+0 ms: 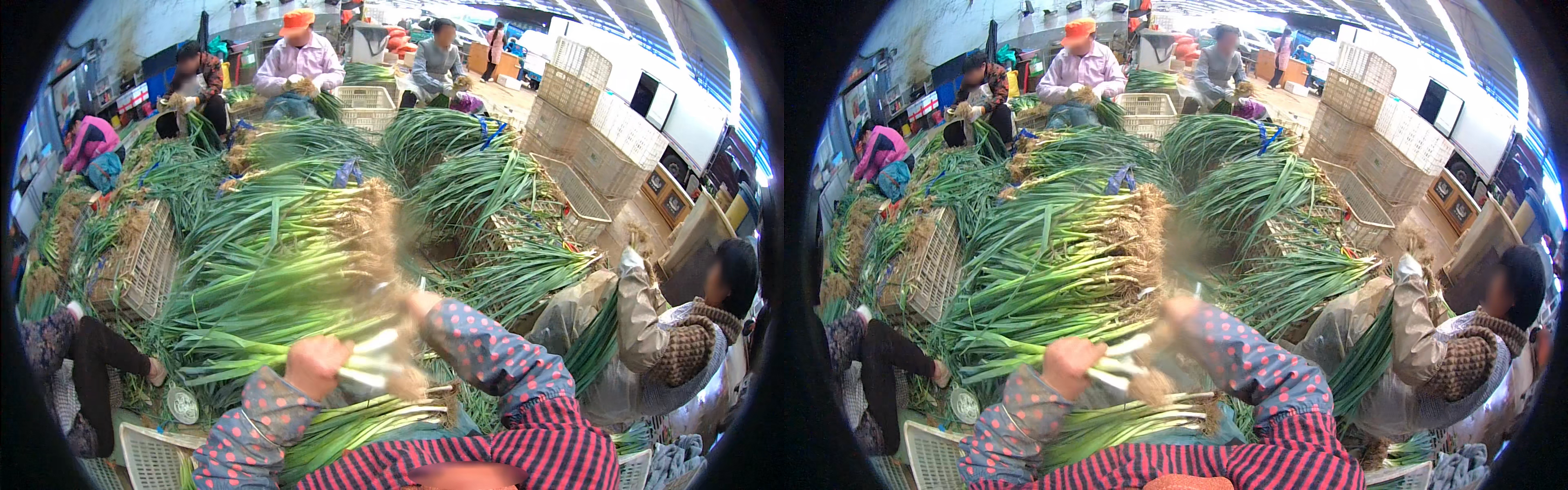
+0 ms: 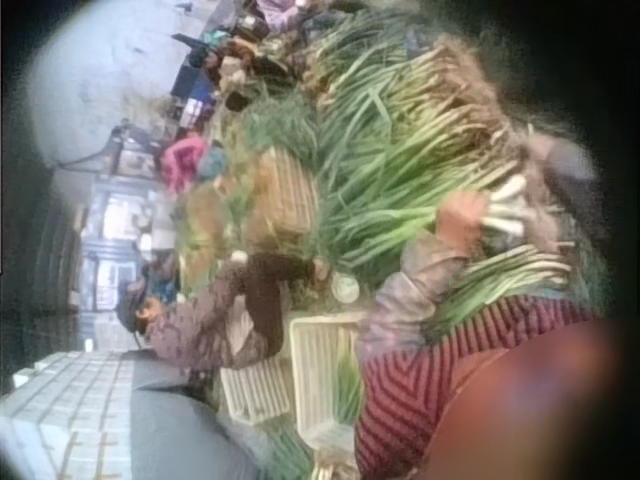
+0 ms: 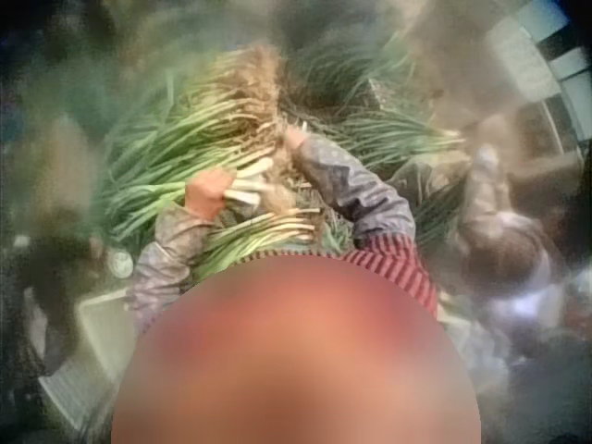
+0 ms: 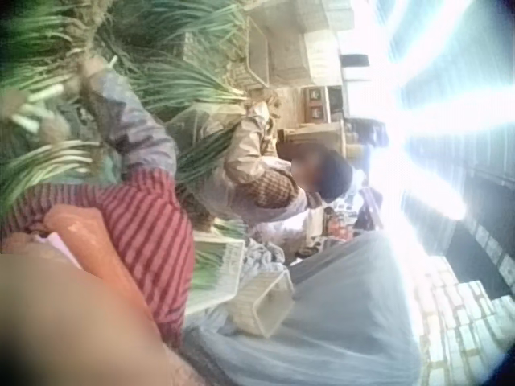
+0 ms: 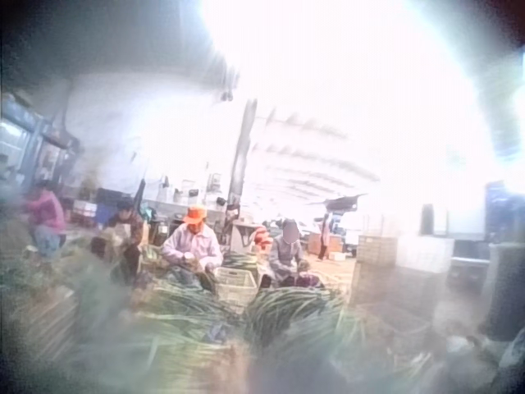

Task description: The person sits among large piles of green onions and repeatedly trims the root ends and outer layers by hand. Trimmed onions are placed into a white plastic basket beside them.

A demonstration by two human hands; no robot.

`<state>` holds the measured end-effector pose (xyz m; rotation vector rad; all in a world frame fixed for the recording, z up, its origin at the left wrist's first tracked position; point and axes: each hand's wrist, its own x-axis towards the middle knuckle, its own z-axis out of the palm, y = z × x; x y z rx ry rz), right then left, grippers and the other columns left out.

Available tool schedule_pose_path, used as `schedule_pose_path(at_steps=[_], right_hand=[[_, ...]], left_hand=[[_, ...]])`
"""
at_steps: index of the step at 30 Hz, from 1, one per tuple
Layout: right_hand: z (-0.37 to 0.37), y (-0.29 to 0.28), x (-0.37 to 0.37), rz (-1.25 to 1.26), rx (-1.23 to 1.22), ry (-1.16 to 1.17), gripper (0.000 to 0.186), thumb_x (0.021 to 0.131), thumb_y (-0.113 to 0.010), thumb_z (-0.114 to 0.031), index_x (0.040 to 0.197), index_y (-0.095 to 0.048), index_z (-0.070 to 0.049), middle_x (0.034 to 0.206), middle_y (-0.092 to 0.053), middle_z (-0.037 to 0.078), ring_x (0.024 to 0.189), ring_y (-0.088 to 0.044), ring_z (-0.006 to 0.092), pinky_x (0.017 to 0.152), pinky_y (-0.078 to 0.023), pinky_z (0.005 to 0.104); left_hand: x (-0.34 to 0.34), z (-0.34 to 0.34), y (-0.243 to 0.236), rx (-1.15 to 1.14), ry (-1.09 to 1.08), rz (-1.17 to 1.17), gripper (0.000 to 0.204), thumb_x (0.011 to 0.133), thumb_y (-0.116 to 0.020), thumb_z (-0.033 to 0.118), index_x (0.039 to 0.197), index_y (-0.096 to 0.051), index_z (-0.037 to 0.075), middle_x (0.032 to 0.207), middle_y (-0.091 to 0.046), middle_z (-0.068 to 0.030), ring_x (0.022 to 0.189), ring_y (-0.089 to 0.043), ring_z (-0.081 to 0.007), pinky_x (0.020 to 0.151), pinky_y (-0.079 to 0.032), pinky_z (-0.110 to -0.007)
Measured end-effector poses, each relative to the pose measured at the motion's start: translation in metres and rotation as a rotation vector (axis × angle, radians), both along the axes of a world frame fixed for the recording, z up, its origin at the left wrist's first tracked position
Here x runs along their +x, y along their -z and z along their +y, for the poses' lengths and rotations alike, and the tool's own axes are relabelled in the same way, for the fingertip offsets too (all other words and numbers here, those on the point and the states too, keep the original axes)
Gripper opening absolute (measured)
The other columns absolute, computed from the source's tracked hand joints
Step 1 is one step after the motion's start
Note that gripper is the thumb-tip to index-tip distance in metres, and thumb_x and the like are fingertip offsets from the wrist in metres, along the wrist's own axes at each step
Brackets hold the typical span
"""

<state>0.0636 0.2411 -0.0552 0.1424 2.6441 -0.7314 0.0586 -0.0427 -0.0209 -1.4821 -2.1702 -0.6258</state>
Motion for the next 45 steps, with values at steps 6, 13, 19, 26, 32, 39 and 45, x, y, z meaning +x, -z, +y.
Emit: schedule_pose_path(at_steps=[6,13,19,26,32,39,45], right_hand=[[0.041,0.009,-0.030,0.624,-0.134,-0.023,0.050,0.068,-0.073,-0.020,0.112,-0.059,-0.001,0.116,-0.058,0.014,0.106,-0.055,0.0244,0.088,-0.046,0.0362],[-0.055,0.003,-0.026,0.413,-1.322,-0.024,0.059,0.071,-0.072,-0.011,0.122,-0.047,0.002,0.112,-0.058,0.015,0.090,-0.060,0.0196,0.077,-0.051,0.0328],[-0.090,0.002,-0.030,0.488,-1.098,0.479,0.044,0.071,-0.075,-0.008,0.110,-0.055,-0.001,0.096,-0.060,0.007,0.083,-0.058,0.0153,0.067,-0.048,0.0268],[-0.076,0.000,0.009,0.191,-1.701,0.494,0.045,0.076,-0.067,-0.009,0.117,-0.049,0.000,0.100,-0.059,0.009,0.085,-0.058,0.0196,0.066,-0.048,0.0327],[-0.075,-0.011,0.011,0.477,-1.308,0.384,0.045,0.075,-0.068,-0.008,0.116,-0.051,-0.001,0.103,-0.059,0.009,0.091,-0.058,0.0198,0.074,-0.049,0.0331],[-0.074,-0.026,0.022,0.434,-1.206,0.374,0.048,0.072,-0.070,-0.005,0.117,-0.052,-0.002,0.106,-0.059,0.008,0.095,-0.057,0.0189,0.080,-0.048,0.0314],[-0.071,-0.008,0.022,0.682,-1.018,0.271,0.029,0.072,-0.073,-0.010,0.098,-0.066,-0.002,0.089,-0.066,0.006,0.080,-0.061,0.0151,0.069,-0.050,0.0291]], left_hand=[[-0.056,-0.017,-0.011,0.335,-0.239,-0.643,0.030,0.073,-0.066,0.011,0.100,-0.063,0.000,0.094,-0.066,-0.0152,0.084,-0.063,-0.0251,0.076,-0.048,-0.035],[-0.076,-0.021,-0.008,0.425,-0.041,-1.239,0.023,0.085,-0.062,0.026,0.081,-0.060,0.004,0.062,-0.056,-0.0010,0.050,-0.050,-0.0081,0.044,-0.040,-0.023],[-0.070,-0.013,-0.007,0.334,-0.039,-1.295,0.024,0.086,-0.061,0.029,0.085,-0.061,0.005,0.063,-0.058,-0.0019,0.050,-0.052,-0.0079,0.043,-0.041,-0.022],[-0.057,0.017,0.011,0.340,0.031,-1.114,0.019,0.088,-0.059,0.023,0.083,-0.058,0.005,0.061,-0.052,0.0024,0.050,-0.044,-0.0040,0.045,-0.035,-0.020],[-0.049,0.010,-0.001,0.375,0.105,-1.218,0.020,0.089,-0.058,0.023,0.080,-0.057,0.005,0.059,-0.049,0.0023,0.049,-0.043,-0.0046,0.044,-0.033,-0.021],[-0.048,0.004,-0.005,0.370,0.191,-1.251,0.022,0.089,-0.058,0.025,0.079,-0.057,0.006,0.059,-0.050,0.0019,0.048,-0.042,-0.0048,0.043,-0.032,-0.021],[-0.048,0.005,-0.006,0.308,0.160,-1.300,0.021,0.086,-0.059,0.021,0.095,-0.063,0.002,0.070,-0.058,0.0009,0.061,-0.049,-0.0059,0.054,-0.040,-0.024]])
